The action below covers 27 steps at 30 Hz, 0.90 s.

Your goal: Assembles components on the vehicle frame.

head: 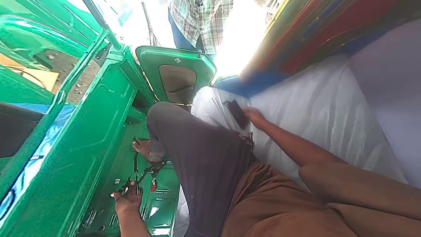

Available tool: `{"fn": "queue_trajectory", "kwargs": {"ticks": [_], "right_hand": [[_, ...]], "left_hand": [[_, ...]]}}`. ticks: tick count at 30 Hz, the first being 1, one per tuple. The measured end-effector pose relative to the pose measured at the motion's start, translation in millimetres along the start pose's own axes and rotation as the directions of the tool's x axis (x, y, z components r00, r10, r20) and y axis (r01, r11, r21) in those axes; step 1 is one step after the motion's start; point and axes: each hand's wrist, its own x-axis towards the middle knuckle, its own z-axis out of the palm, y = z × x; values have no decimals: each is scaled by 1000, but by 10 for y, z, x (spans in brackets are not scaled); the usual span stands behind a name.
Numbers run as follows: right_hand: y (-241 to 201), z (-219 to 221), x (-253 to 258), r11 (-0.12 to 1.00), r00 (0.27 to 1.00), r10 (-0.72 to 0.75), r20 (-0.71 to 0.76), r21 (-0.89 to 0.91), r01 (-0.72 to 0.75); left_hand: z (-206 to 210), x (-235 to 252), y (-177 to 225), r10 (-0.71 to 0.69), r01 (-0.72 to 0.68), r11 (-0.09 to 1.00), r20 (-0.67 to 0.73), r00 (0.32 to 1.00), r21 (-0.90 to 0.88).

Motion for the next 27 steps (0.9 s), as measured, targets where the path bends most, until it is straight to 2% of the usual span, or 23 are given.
{"fn": "queue_trajectory", "kwargs": {"ticks": [6, 12, 19, 23, 27], "right_hand": [[42, 7, 26, 1000, 1000, -9, 6, 14, 9], [80, -115, 252, 998, 963, -41, 266, -39, 53], [-13, -117, 162, 989, 949, -22, 313, -130, 66], [-32, -70, 128, 969, 966, -18, 256, -234, 80], [-10, -95, 134, 977, 957, -25, 290, -196, 85]], "left_hand": [[16, 29, -24, 1, -2, 1000, -41, 999, -20], [22, 28, -46, 0, 0, 1000, -43, 999, -19], [47, -20, -8, -7, 4, 999, -53, 999, -40], [42, -26, 4, -15, 13, 999, -47, 999, -50], [52, -47, 2, -9, 7, 999, -53, 999, -43]]}}
